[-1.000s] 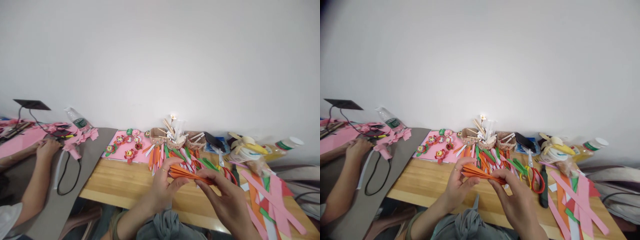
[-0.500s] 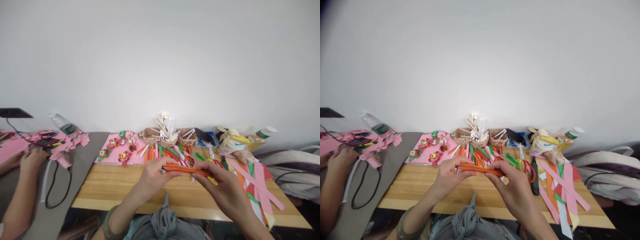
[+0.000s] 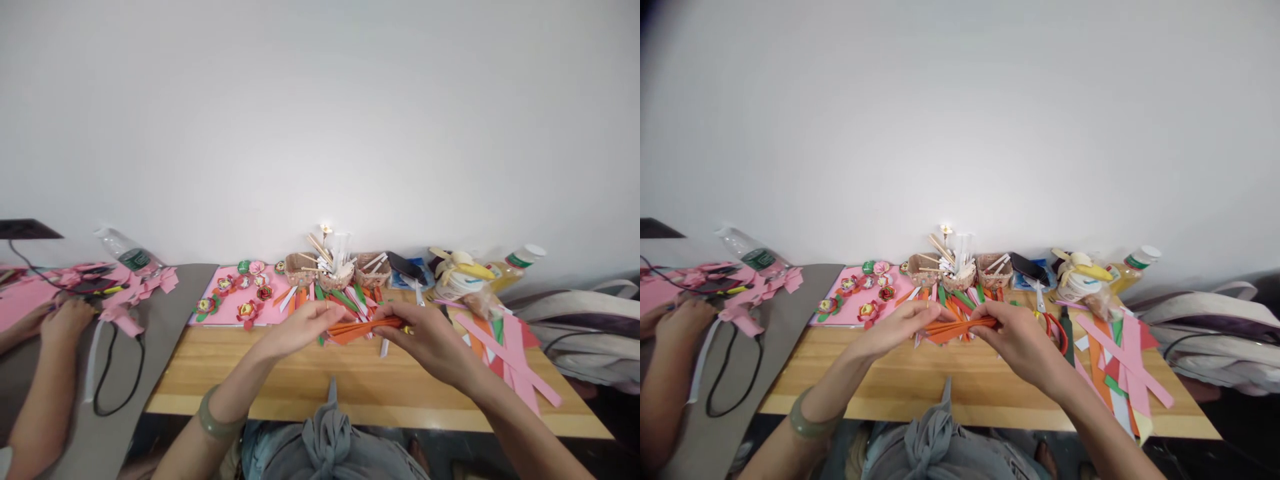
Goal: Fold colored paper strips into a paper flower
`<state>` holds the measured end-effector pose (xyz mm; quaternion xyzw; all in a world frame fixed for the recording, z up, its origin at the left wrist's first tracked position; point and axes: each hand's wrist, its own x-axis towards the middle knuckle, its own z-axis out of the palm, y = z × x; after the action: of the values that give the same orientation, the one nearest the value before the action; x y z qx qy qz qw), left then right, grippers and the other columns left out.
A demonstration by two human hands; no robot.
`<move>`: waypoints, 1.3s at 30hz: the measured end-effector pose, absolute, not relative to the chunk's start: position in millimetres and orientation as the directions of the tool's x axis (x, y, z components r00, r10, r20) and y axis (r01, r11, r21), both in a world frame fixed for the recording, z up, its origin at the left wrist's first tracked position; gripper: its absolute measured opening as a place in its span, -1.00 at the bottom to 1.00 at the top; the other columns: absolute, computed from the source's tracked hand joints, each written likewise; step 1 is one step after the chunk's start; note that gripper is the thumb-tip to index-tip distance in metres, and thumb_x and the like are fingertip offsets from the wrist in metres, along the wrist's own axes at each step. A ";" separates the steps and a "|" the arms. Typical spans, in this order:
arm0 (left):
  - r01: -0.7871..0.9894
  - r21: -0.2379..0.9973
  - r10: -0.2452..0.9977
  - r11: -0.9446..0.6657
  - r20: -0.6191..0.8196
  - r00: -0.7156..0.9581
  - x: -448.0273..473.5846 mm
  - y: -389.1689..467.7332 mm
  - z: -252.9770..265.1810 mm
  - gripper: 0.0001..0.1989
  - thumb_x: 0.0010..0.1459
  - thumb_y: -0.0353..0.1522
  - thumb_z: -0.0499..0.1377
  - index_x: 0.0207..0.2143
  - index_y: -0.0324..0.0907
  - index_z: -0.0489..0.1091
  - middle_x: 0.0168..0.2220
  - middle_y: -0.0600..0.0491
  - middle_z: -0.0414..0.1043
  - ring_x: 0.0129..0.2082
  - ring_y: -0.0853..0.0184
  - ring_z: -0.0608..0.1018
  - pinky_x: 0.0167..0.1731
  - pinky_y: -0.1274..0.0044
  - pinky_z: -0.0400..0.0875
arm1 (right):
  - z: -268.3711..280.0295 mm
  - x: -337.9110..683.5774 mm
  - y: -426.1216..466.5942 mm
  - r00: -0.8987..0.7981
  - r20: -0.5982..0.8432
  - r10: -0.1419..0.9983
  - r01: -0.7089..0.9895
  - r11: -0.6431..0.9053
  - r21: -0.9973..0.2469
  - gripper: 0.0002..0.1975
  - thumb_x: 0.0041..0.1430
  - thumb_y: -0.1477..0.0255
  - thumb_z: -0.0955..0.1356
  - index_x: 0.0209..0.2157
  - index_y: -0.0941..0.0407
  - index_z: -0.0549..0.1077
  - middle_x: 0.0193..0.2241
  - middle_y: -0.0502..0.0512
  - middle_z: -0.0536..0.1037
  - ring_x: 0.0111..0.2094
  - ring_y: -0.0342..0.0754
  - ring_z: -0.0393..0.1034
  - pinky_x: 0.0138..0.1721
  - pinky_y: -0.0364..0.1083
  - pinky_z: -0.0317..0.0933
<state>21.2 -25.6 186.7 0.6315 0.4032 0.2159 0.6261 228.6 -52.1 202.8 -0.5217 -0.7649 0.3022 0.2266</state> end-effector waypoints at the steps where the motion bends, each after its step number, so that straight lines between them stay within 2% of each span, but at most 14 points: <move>1: 0.248 0.957 0.719 0.153 -0.279 0.636 21.2 -22.4 185.3 -0.54 0.11 -0.07 -0.04 -0.25 -0.24 0.41 -0.31 -0.04 0.47 -0.41 0.39 0.47 -0.44 0.59 0.29 | 202.4 228.1 -48.7 -0.379 0.036 0.925 0.665 0.299 -0.684 -0.90 0.11 0.45 0.28 -0.40 0.11 0.44 -0.51 0.00 0.51 -0.48 -0.12 0.36 -0.49 -0.20 0.13; 3: 0.254 0.937 0.581 0.238 -0.347 0.736 23.1 -18.3 181.4 -0.53 0.09 -0.05 -0.02 -0.26 -0.24 0.41 -0.37 -0.02 0.47 -0.50 0.44 0.45 -0.48 0.59 0.29 | 201.4 225.3 -42.4 -0.428 0.067 0.901 0.665 0.365 -0.651 -0.89 0.09 0.51 0.27 -0.40 0.11 0.43 -0.51 0.00 0.51 -0.49 -0.13 0.35 -0.48 -0.20 0.12; 5: 0.248 0.924 0.534 0.292 -0.372 0.759 25.7 -17.0 177.0 -0.55 0.04 -0.04 0.04 -0.34 -0.26 0.40 -0.43 0.00 0.44 -0.59 0.49 0.40 -0.56 0.62 0.27 | 199.9 221.5 -36.7 -0.459 0.115 0.881 0.658 0.424 -0.622 -0.88 0.08 0.55 0.26 -0.41 0.12 0.43 -0.51 0.01 0.51 -0.49 -0.13 0.34 -0.47 -0.20 0.11; 9: 0.227 0.936 0.661 0.270 -0.352 0.663 25.0 -18.7 171.2 -0.58 -0.01 -0.03 0.06 -0.54 -0.25 0.25 -0.60 0.15 0.23 -0.69 0.57 0.20 -0.70 0.66 0.10 | 196.2 214.9 -26.1 -0.489 0.159 0.858 0.623 0.471 -0.624 -0.89 0.08 0.55 0.26 -0.41 0.14 0.43 -0.50 0.04 0.50 -0.47 -0.12 0.34 -0.44 -0.19 0.13; 12: 0.254 0.939 0.718 0.231 -0.341 0.607 17.4 -20.3 171.3 -0.59 0.01 -0.04 0.04 -0.56 -0.21 0.16 -0.63 0.22 0.11 -0.71 0.58 0.10 -0.72 0.64 -0.03 | 195.7 211.4 -17.8 -0.517 0.166 0.840 0.585 0.488 -0.648 -0.90 0.07 0.49 0.30 -0.35 0.15 0.45 -0.46 0.04 0.51 -0.46 -0.13 0.35 -0.42 -0.19 0.15; 14: 0.282 0.938 0.742 0.201 -0.334 0.582 11.0 -21.0 173.5 -0.60 0.01 -0.04 0.03 -0.56 -0.20 0.15 -0.65 0.24 0.07 -0.71 0.57 0.07 -0.71 0.62 -0.08 | 197.0 209.4 -12.2 -0.553 0.147 0.820 0.545 0.490 -0.681 -0.83 0.08 0.42 0.31 -0.27 0.14 0.46 -0.44 0.02 0.52 -0.47 -0.14 0.35 -0.43 -0.21 0.15; 19: 0.322 0.937 0.792 0.135 -0.297 0.534 0.9 -22.8 179.1 -0.61 0.02 -0.06 0.04 -0.58 -0.20 0.14 -0.64 0.22 0.04 -0.64 0.52 0.12 -0.65 0.59 -0.04 | 199.0 203.6 -3.1 -0.619 0.043 0.784 0.434 0.387 -0.813 -0.74 0.14 0.36 0.24 -0.26 0.15 0.51 -0.49 -0.01 0.51 -0.53 -0.17 0.29 -0.51 -0.22 0.10; 23: 0.307 0.942 0.790 0.135 -0.289 0.540 -0.5 -24.2 175.8 -0.60 0.02 -0.03 0.01 -0.54 -0.20 0.16 -0.61 0.22 0.04 -0.63 0.52 0.10 -0.63 0.59 -0.04 | 195.3 199.3 -2.7 -0.577 0.039 0.816 0.404 0.326 -0.855 -0.72 0.11 0.33 0.26 -0.30 0.19 0.53 -0.46 0.04 0.54 -0.47 -0.13 0.34 -0.46 -0.20 0.13; 30: 0.296 0.942 0.797 0.161 -0.301 0.524 1.5 -26.3 175.0 -0.57 0.01 0.00 0.00 -0.41 -0.21 0.19 -0.59 0.22 0.00 -0.62 0.52 0.07 -0.63 0.59 -0.09 | 186.5 196.4 -2.9 -0.491 -0.035 0.870 0.338 0.153 -0.929 -0.77 0.05 0.37 0.30 -0.38 0.20 0.54 -0.46 0.06 0.55 -0.49 -0.14 0.34 -0.47 -0.19 0.15; 35: 0.307 0.939 0.801 0.153 -0.300 0.518 1.6 -27.4 177.0 -0.61 0.04 -0.07 0.01 -0.24 -0.19 0.15 -0.55 0.22 0.04 -0.60 0.50 0.10 -0.60 0.61 -0.03 | 186.5 200.6 1.1 -0.547 -0.126 0.828 0.292 0.047 -0.955 -0.73 0.03 0.35 0.31 -0.32 0.21 0.55 -0.50 0.05 0.56 -0.52 -0.17 0.34 -0.49 -0.19 0.17; 39: 0.339 0.934 0.789 0.111 -0.291 0.541 -2.6 -28.0 174.3 -0.69 0.10 -0.17 -0.01 -0.18 -0.17 0.10 -0.52 0.21 0.09 -0.58 0.49 0.12 -0.56 0.60 0.03 | 190.3 204.2 3.8 -0.612 -0.190 0.767 0.278 -0.016 -0.960 -0.74 0.00 0.36 0.33 -0.32 0.22 0.56 -0.55 0.03 0.55 -0.54 -0.18 0.33 -0.51 -0.20 0.18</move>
<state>-2.6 -28.0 174.3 0.6398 0.4411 0.1871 0.6010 204.2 3.8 190.3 -0.3897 -0.6708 0.5968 0.2049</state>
